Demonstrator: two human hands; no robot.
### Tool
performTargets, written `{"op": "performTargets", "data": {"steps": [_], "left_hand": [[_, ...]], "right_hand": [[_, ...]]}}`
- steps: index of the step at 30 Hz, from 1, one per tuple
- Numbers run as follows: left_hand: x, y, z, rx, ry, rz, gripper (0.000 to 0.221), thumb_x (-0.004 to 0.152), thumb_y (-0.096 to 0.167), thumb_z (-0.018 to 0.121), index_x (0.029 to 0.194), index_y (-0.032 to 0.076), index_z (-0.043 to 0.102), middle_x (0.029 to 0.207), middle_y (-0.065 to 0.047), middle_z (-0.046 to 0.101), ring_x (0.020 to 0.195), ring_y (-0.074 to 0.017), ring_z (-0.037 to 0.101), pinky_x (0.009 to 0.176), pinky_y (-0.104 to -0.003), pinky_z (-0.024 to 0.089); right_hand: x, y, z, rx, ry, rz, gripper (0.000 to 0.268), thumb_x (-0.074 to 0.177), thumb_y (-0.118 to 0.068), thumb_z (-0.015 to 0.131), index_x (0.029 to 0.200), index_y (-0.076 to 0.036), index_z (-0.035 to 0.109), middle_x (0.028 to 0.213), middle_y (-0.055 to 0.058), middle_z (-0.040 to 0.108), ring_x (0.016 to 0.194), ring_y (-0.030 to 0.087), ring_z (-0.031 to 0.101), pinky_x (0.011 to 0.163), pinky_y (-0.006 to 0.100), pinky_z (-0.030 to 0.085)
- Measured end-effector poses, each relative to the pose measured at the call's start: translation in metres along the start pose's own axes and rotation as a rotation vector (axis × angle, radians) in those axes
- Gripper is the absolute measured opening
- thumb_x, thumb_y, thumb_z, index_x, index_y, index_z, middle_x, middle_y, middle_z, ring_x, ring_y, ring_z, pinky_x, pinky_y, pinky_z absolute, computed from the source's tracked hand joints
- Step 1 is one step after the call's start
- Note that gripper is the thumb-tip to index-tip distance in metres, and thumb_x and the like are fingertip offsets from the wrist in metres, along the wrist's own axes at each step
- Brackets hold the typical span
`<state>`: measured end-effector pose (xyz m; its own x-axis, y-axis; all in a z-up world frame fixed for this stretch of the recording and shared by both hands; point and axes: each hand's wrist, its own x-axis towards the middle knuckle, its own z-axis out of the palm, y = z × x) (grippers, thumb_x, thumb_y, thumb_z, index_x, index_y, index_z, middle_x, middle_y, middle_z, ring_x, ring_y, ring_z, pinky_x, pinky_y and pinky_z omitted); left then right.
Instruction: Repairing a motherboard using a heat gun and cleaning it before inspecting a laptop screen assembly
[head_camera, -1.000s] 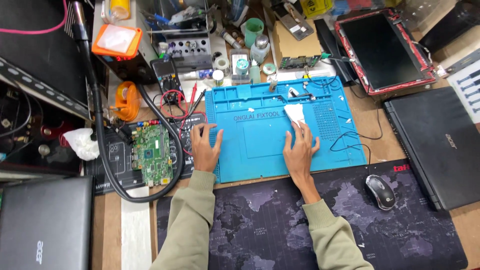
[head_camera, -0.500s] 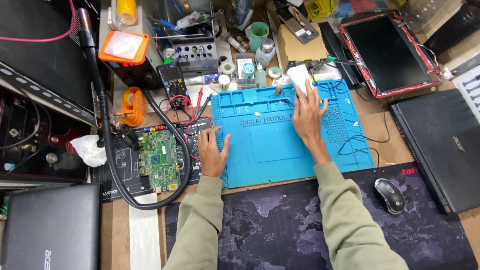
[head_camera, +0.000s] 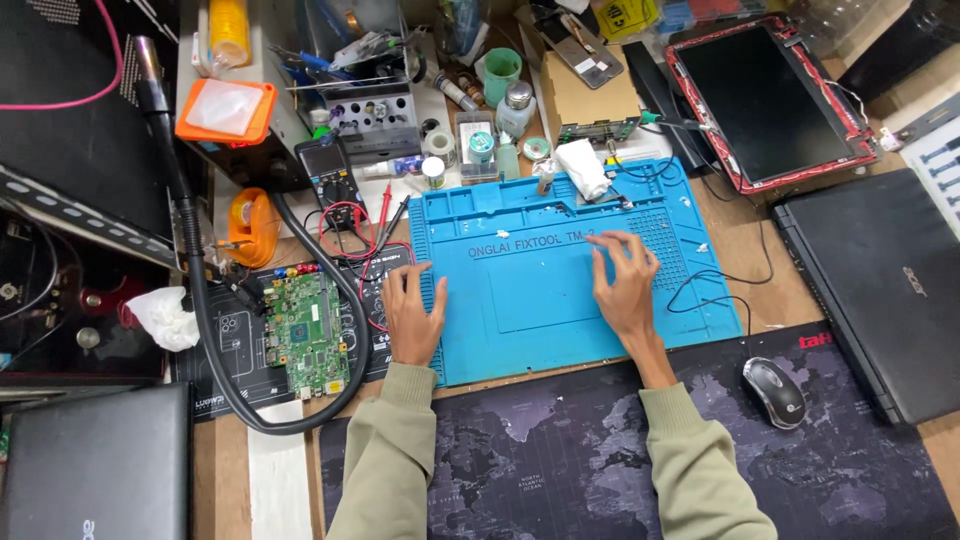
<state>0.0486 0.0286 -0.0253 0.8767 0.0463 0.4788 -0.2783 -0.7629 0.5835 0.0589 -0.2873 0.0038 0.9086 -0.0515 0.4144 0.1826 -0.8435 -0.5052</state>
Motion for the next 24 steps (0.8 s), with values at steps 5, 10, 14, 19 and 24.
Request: {"op": "performTargets", "data": {"steps": [5,10,14,19,24], "left_hand": [[0.000,0.011,-0.005,0.021,0.034,0.058,0.017,0.102,0.021,0.065,0.114,0.010,0.065,0.107,-0.008,0.052,0.102,-0.0292,0.055,0.088,-0.042,0.044],[0.002,0.049,-0.007,0.031,-0.133,0.122,0.016,0.104,0.022,0.061,0.114,0.011,0.065,0.110,-0.010,0.053,0.110,-0.0275,0.055,0.097,-0.044,0.042],[-0.001,0.076,0.026,-0.026,-0.269,0.133,0.017,0.101,0.022,0.065,0.115,0.013,0.068,0.108,-0.011,0.058,0.110,-0.0279,0.059,0.099,-0.045,0.043],[-0.005,0.091,0.074,0.045,-0.386,0.440,0.031,0.096,0.029,0.068,0.123,0.014,0.063,0.115,-0.014,0.056,0.114,-0.0345,0.057,0.098,-0.049,0.044],[-0.001,0.108,0.114,0.025,-0.391,0.486,0.036,0.099,0.039,0.063,0.127,0.017,0.059,0.122,-0.015,0.052,0.123,-0.0354,0.053,0.105,-0.049,0.041]], "right_hand": [[-0.011,0.034,0.019,0.074,0.072,-0.011,0.024,0.105,-0.014,0.060,0.120,-0.030,0.068,0.103,-0.011,0.053,0.098,0.011,0.065,0.097,0.037,0.040],[-0.009,0.027,0.010,0.207,0.258,0.027,0.004,0.100,-0.018,0.074,0.096,-0.017,0.075,0.063,0.000,0.060,0.069,0.021,0.069,0.078,0.034,0.051],[-0.006,0.033,-0.009,0.176,0.415,0.155,0.034,0.102,-0.025,0.075,0.074,-0.014,0.060,0.063,0.007,0.061,0.067,0.027,0.068,0.071,0.035,0.051],[0.015,0.034,-0.060,0.436,0.681,0.335,0.033,0.113,-0.024,0.057,0.083,-0.010,0.062,0.070,0.004,0.064,0.065,0.013,0.064,0.070,0.028,0.051],[0.050,0.061,-0.108,0.643,0.754,0.394,0.013,0.111,-0.024,0.053,0.110,-0.012,0.055,0.093,0.003,0.056,0.077,0.011,0.067,0.073,0.024,0.057]]}}
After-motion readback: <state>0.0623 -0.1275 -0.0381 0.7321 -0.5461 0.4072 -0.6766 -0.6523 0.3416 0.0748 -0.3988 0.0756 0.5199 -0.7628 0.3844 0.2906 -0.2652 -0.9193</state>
